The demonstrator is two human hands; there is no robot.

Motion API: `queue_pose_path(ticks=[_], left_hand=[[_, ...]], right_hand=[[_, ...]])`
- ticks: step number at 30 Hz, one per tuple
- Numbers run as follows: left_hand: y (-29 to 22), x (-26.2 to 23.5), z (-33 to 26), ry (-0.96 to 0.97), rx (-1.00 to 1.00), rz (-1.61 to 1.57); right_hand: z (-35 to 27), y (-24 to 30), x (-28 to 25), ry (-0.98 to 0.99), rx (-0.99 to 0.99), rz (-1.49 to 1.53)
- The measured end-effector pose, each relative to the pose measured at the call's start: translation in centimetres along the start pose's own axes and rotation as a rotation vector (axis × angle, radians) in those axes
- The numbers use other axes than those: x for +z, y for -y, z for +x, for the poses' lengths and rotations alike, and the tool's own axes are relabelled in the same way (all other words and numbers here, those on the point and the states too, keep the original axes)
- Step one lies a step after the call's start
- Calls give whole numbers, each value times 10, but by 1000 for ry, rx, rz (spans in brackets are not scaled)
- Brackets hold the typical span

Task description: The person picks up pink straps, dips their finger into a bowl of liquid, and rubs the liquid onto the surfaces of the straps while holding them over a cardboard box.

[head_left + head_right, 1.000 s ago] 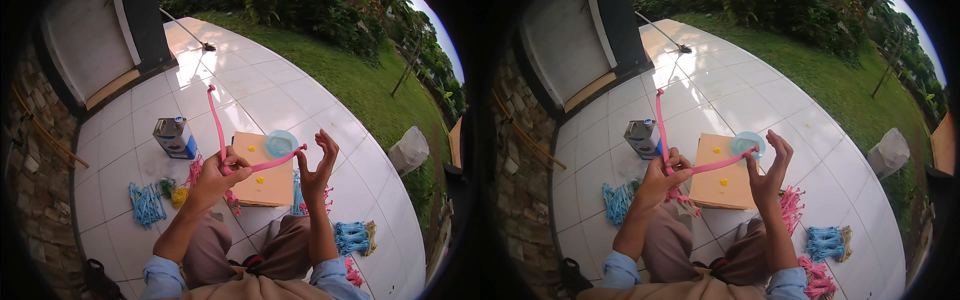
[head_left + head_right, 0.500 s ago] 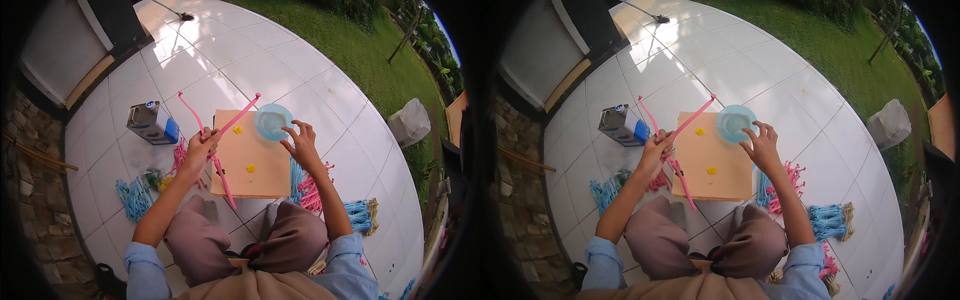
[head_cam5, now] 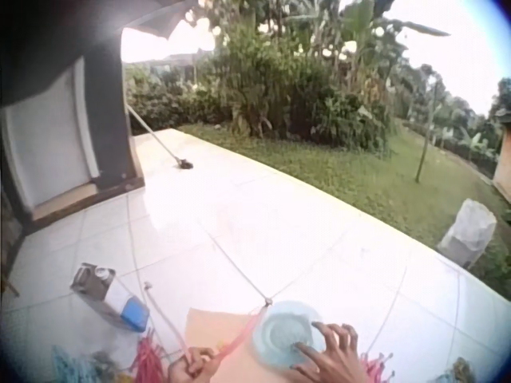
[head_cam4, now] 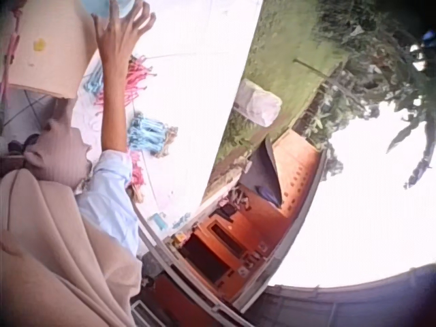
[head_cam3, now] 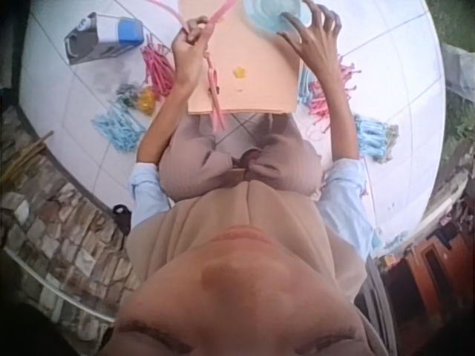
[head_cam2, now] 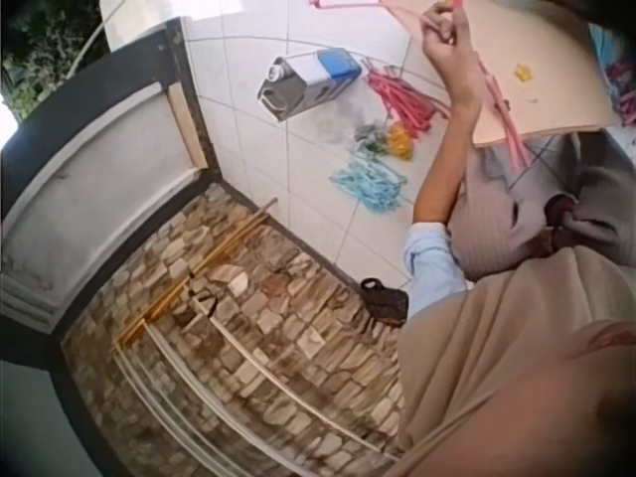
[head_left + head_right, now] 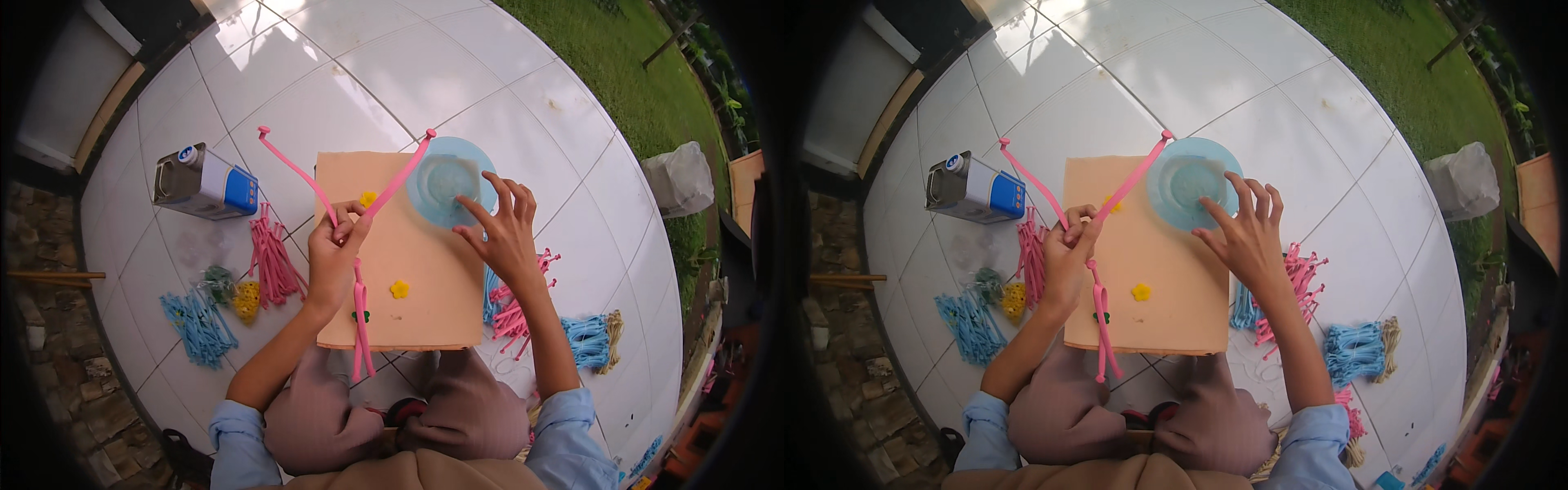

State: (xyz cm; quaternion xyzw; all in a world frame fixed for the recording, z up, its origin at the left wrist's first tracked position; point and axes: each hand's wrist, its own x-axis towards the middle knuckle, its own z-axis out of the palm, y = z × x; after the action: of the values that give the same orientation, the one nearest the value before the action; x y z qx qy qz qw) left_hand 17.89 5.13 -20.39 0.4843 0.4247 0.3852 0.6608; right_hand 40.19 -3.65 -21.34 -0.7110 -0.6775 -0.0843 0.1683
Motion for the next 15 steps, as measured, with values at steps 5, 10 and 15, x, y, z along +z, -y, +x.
queue_pose_path(ticks=[5, 10, 15], left_hand=[[9, 1, 1, 4, 1, 9], [7, 7, -3, -5, -46, -50], [10, 6, -9, 28, 22, -82]], right_hand=[[4, 2, 0, -3, 0, -8], [8, 22, -13, -74, 97, 93], [11, 65, -21, -174, -99, 103]])
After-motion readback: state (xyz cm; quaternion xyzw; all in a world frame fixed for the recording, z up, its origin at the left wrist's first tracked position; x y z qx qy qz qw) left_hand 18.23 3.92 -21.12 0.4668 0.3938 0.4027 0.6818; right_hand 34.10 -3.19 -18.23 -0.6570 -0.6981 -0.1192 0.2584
